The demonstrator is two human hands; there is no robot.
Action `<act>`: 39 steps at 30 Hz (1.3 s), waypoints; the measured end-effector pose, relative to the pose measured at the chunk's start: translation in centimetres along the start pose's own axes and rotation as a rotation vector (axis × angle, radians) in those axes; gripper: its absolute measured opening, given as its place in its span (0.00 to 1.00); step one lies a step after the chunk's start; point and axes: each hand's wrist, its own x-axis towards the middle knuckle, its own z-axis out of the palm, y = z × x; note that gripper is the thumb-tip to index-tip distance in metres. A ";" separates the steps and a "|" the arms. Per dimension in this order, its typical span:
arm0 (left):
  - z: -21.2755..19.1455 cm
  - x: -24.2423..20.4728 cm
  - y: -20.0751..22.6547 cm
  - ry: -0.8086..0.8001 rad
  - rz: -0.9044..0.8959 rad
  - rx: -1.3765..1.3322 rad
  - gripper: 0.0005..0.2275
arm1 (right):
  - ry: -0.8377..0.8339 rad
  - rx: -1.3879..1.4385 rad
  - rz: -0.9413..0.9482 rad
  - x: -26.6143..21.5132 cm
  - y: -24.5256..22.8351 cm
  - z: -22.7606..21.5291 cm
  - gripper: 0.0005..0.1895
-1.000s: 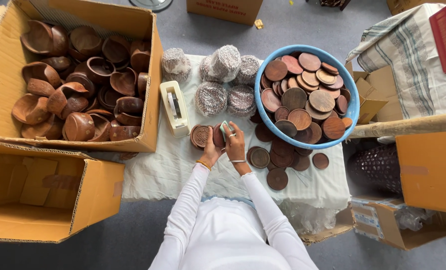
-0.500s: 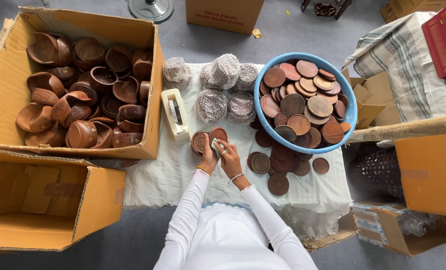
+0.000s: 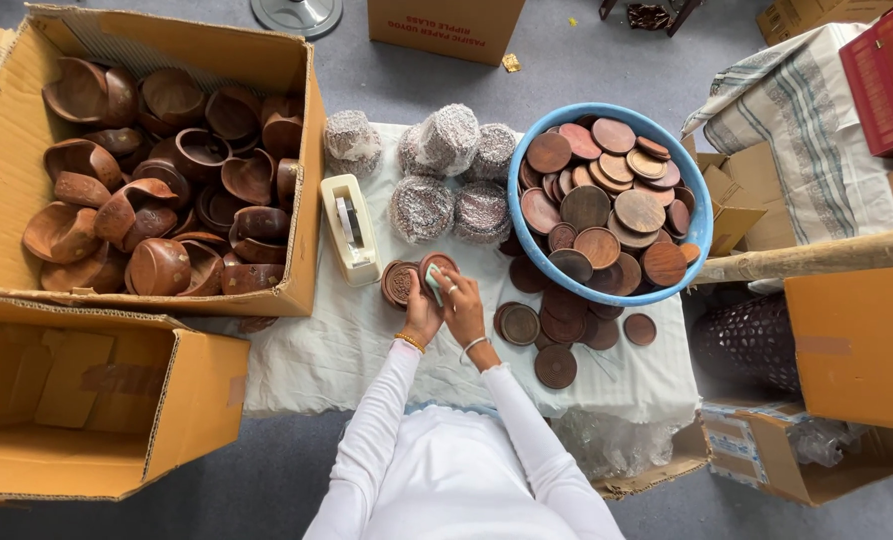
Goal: The person sits at a table and uses a green cloth to polish small, round wooden coasters. They pick up each coaster, rub it with the cloth, and place it back on the table. A box of wooden bowls and a blue basin of coasters are visible nearby.
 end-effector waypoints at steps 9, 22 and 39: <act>3.2 -0.8 1.0 0.109 -0.145 0.011 0.31 | 0.116 -0.110 0.127 -0.2 2.9 0.4 0.22; 3.5 -1.0 2.1 0.179 -0.106 0.056 0.33 | 0.031 -0.097 0.109 -0.8 2.7 -0.8 0.29; 1.3 -0.7 0.9 0.130 -0.046 0.073 0.31 | 0.013 -0.076 -0.141 -0.9 0.5 -1.0 0.30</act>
